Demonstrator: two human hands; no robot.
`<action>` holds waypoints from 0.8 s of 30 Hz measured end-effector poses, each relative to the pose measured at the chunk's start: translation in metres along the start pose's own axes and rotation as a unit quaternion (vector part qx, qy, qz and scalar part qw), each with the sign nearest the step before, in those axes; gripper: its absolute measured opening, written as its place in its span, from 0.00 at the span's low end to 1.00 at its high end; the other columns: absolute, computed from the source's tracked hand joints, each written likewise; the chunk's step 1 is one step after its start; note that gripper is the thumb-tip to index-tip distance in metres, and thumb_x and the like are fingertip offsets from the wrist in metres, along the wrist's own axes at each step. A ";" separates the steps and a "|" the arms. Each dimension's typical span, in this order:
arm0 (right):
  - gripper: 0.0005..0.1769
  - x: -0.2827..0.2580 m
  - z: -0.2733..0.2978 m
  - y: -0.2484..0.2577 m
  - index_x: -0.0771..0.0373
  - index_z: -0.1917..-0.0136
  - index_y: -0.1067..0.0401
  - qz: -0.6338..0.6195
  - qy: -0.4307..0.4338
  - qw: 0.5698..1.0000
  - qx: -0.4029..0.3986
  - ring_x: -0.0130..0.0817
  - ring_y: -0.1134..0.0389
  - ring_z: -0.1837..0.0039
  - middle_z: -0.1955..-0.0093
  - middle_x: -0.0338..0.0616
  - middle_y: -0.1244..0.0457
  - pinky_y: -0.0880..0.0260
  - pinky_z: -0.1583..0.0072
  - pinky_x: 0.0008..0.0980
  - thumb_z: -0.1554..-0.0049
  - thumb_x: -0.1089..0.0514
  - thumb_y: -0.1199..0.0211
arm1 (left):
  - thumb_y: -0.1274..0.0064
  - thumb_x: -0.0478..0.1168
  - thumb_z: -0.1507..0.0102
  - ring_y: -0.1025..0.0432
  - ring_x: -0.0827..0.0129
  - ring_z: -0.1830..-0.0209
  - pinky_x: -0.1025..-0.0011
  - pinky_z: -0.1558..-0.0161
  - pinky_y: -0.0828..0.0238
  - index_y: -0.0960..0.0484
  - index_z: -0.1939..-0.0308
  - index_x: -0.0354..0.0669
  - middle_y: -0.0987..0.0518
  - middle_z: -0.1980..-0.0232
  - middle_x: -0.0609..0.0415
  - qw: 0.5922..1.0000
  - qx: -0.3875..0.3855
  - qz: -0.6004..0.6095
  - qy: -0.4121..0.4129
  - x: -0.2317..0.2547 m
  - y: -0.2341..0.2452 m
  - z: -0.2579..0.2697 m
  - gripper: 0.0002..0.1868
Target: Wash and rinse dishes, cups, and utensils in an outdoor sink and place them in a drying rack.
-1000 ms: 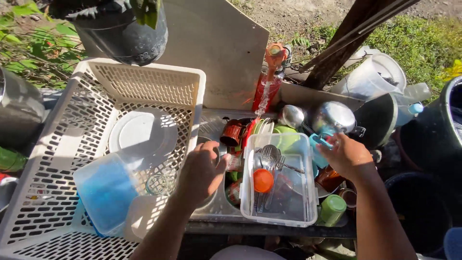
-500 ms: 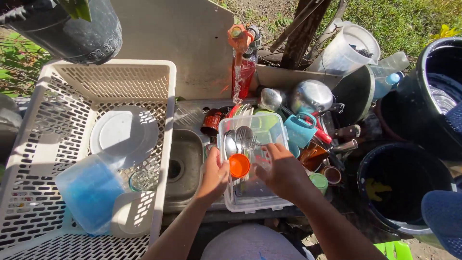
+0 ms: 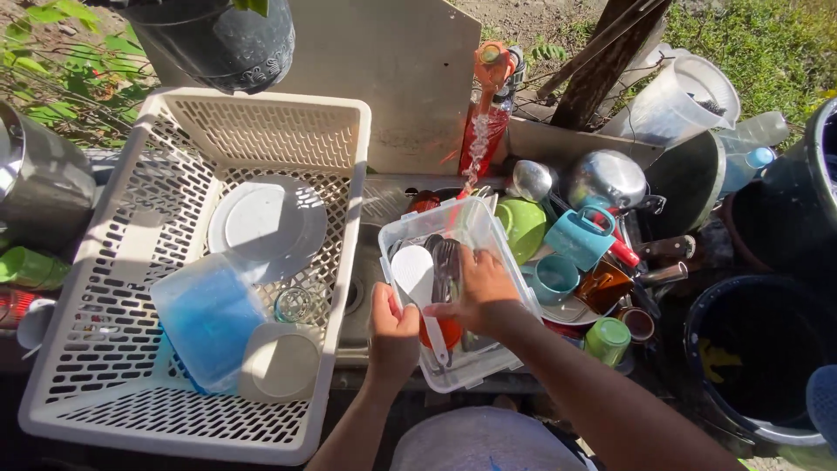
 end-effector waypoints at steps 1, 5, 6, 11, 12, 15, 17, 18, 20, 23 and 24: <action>0.60 -0.007 -0.002 -0.009 0.67 0.29 0.48 0.001 0.003 1.000 0.000 0.58 0.42 0.27 0.31 0.61 0.43 0.40 0.28 0.46 0.57 0.31 0.23 | 0.55 0.29 0.43 0.45 0.72 0.73 0.69 0.71 0.42 0.39 0.67 0.40 0.42 0.72 0.57 1.000 0.003 0.000 0.000 -0.003 0.001 0.003 0.08; 0.73 -0.006 -0.017 -0.064 0.70 0.22 0.56 -0.102 -0.019 0.995 0.010 0.60 0.43 0.27 0.29 0.64 0.45 0.40 0.29 0.46 0.65 0.36 0.19 | 0.55 0.29 0.42 0.41 0.64 0.74 0.62 0.70 0.39 0.38 0.66 0.39 0.39 0.72 0.51 0.998 0.030 -0.048 -0.039 0.007 0.009 0.007 0.08; 0.69 -0.004 -0.023 -0.082 0.70 0.22 0.54 -0.144 -0.003 0.989 0.025 0.59 0.42 0.27 0.29 0.64 0.44 0.39 0.29 0.46 0.63 0.38 0.21 | 0.54 0.30 0.41 0.38 0.61 0.75 0.60 0.70 0.38 0.38 0.65 0.39 0.37 0.73 0.49 0.996 0.027 -0.079 -0.032 0.009 0.011 0.008 0.07; 0.45 -0.030 0.031 -0.020 0.67 0.33 0.38 -0.094 0.079 0.986 0.109 0.55 0.39 0.31 0.33 0.59 0.40 0.37 0.32 0.46 0.55 0.43 0.24 | 0.53 0.33 0.40 0.33 0.56 0.75 0.58 0.68 0.33 0.35 0.65 0.38 0.33 0.73 0.46 0.992 0.004 -0.130 0.008 0.014 0.045 0.006 0.06; 0.33 -0.037 0.050 0.017 0.63 0.40 0.31 -0.038 0.070 0.984 0.163 0.51 0.37 0.33 0.37 0.53 0.37 0.35 0.33 0.45 0.52 0.45 0.26 | 0.53 0.34 0.39 0.32 0.56 0.75 0.58 0.68 0.33 0.34 0.65 0.39 0.31 0.74 0.46 0.988 -0.004 -0.151 0.046 0.013 0.053 0.009 0.06; 0.35 0.001 0.061 0.054 0.66 0.43 0.31 0.001 0.006 0.969 0.245 0.54 0.34 0.42 0.43 0.57 0.35 0.33 0.41 0.49 0.59 0.47 0.24 | 0.51 0.34 0.40 0.32 0.55 0.75 0.57 0.69 0.34 0.35 0.65 0.38 0.31 0.74 0.43 0.985 -0.013 -0.165 0.043 0.003 0.055 0.015 0.07; 0.31 0.054 0.044 0.007 0.59 0.39 0.33 -0.134 -0.079 0.984 0.084 0.54 0.30 0.49 0.47 0.55 0.32 0.30 0.45 0.50 0.52 0.49 0.30 | 0.50 0.36 0.39 0.30 0.55 0.74 0.57 0.68 0.33 0.34 0.65 0.37 0.30 0.73 0.44 0.984 -0.024 -0.165 0.064 -0.001 0.050 0.015 0.09; 0.27 0.080 0.044 -0.039 0.53 0.34 0.34 -0.262 -0.164 0.948 -0.080 0.54 0.27 0.55 0.52 0.52 0.28 0.26 0.49 0.51 0.45 0.51 0.35 | 0.49 0.38 0.38 0.28 0.55 0.73 0.57 0.67 0.31 0.33 0.64 0.37 0.29 0.73 0.44 0.982 -0.039 -0.164 0.082 -0.005 0.047 0.016 0.10; 0.22 0.080 0.040 -0.035 0.57 0.38 0.33 -0.216 -0.096 0.971 -0.039 0.53 0.26 0.57 0.56 0.54 0.29 0.27 0.51 0.51 0.45 0.52 0.37 | 0.42 0.44 0.39 0.27 0.55 0.67 0.58 0.64 0.29 0.29 0.61 0.39 0.26 0.68 0.46 0.978 -0.053 -0.197 0.047 0.013 0.051 0.011 0.15; 0.18 0.068 0.051 -0.011 0.60 0.41 0.31 -0.126 -0.060 0.990 -0.006 0.55 0.27 0.56 0.60 0.56 0.29 0.29 0.51 0.53 0.42 0.53 0.41 | 0.37 0.48 0.40 0.27 0.50 0.54 0.57 0.56 0.26 0.28 0.50 0.36 0.27 0.55 0.41 0.952 -0.011 -0.287 -0.109 0.036 0.059 0.023 0.24; 0.18 0.068 0.056 0.000 0.59 0.39 0.31 -0.083 -0.092 0.992 -0.005 0.58 0.28 0.53 0.59 0.57 0.29 0.31 0.49 0.54 0.41 0.53 0.43 | 0.39 0.47 0.40 0.30 0.44 0.47 0.56 0.50 0.27 0.32 0.42 0.32 0.30 0.46 0.34 0.910 0.043 -0.338 -0.236 0.056 0.061 0.037 0.30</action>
Point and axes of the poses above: each hand's wrist, its own z-axis away from the middle knuckle, its own y-axis out of the back of the hand, x = y × z, the point moved 10 cm from there along -z, towards the middle knuckle
